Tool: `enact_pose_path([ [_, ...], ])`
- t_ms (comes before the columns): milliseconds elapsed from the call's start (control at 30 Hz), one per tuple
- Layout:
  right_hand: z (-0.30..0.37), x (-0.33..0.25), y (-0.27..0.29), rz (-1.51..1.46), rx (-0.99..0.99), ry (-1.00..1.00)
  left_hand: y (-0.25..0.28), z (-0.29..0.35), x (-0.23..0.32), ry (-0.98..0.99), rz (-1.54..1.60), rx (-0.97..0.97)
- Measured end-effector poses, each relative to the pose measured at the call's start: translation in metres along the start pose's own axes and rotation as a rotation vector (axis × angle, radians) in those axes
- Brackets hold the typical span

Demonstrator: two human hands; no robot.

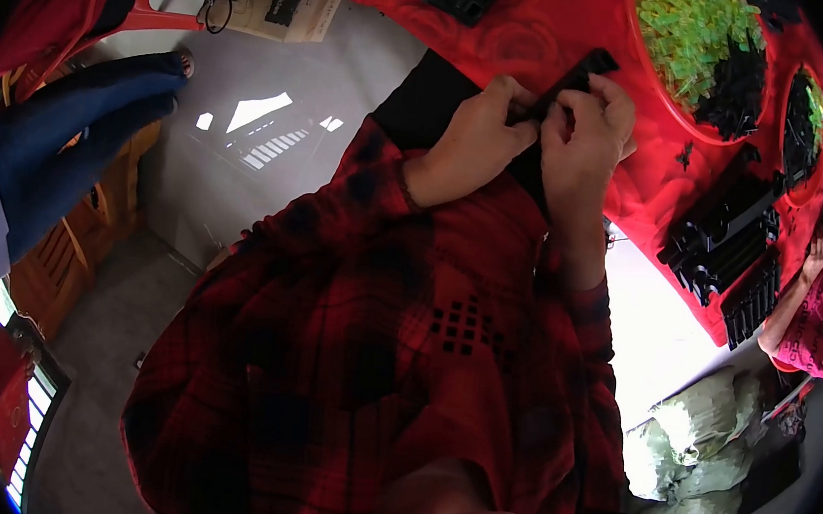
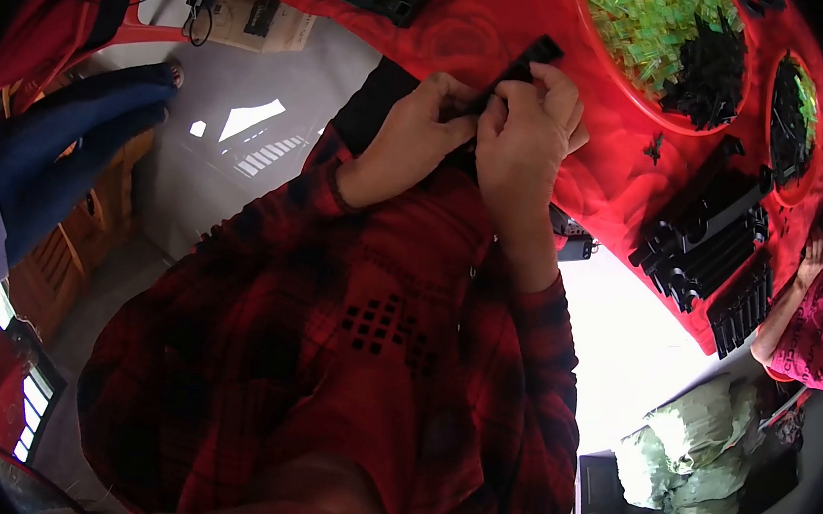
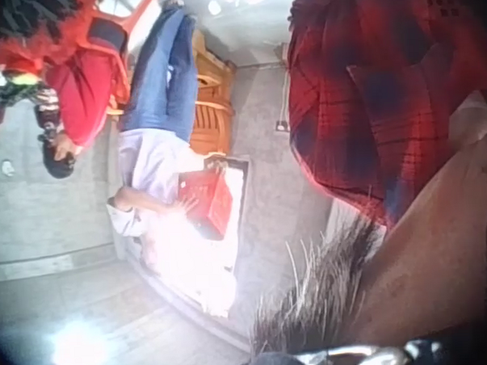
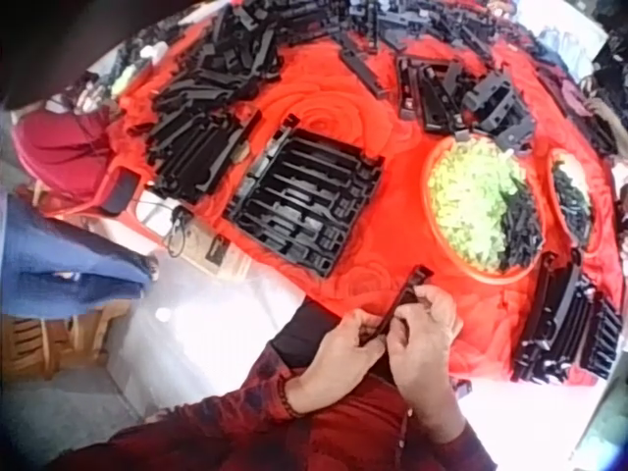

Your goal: The person assembles plastic tool components by fitting black plastic pieces together, stacking assembled parts on the table, and picking small vials from a tray to insert them into the plastic housings by hand.

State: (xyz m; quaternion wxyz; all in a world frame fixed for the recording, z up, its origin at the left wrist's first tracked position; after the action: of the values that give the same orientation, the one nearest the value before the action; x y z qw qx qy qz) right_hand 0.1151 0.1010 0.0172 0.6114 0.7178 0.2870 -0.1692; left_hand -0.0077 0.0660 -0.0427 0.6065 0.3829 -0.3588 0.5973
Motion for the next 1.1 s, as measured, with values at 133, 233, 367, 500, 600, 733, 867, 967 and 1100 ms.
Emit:
enact_pose_path([
  [133,0.003,-0.006,0.000,0.024,0.015,0.042,0.000,0.000,0.006,-0.023,-0.121,0.019],
  [233,0.003,-0.004,0.002,-0.014,0.002,0.017,-0.002,0.000,0.007,-0.007,-0.179,0.023],
  [367,0.004,-0.003,0.004,-0.040,-0.012,-0.019,-0.003,0.002,0.009,0.009,-0.167,0.008],
  [500,0.004,-0.005,0.008,-0.044,0.013,0.005,-0.004,0.002,0.004,0.002,-0.052,0.013],
  [600,0.005,-0.003,0.007,-0.053,0.041,-0.027,0.001,0.001,0.006,-0.029,-0.040,0.072],
  [733,0.007,-0.004,0.007,-0.059,0.073,-0.027,0.003,0.000,0.008,-0.003,-0.066,0.072],
  [867,0.007,-0.008,0.007,0.000,0.090,0.001,0.002,-0.003,0.003,-0.003,-0.096,0.074],
  [967,0.006,-0.010,0.005,0.064,0.049,0.012,0.004,-0.005,0.002,-0.070,-0.130,0.128],
  [1100,0.007,-0.017,0.005,0.072,0.055,0.066,0.007,-0.007,0.007,-0.015,-0.154,0.130],
])
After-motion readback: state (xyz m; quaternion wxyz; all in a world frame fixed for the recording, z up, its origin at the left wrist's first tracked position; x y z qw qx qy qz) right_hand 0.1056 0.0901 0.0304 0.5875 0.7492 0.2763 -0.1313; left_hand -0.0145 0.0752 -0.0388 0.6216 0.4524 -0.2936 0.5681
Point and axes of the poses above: each hand's wrist, its own z-axis away from the middle knuckle, its own y-axis out of the back of the hand, x = y × z, the point moved 9 cm from there along -z, towards the middle knuckle, and after that the axes turned 3 degrees about x, right-handed, at the moved point
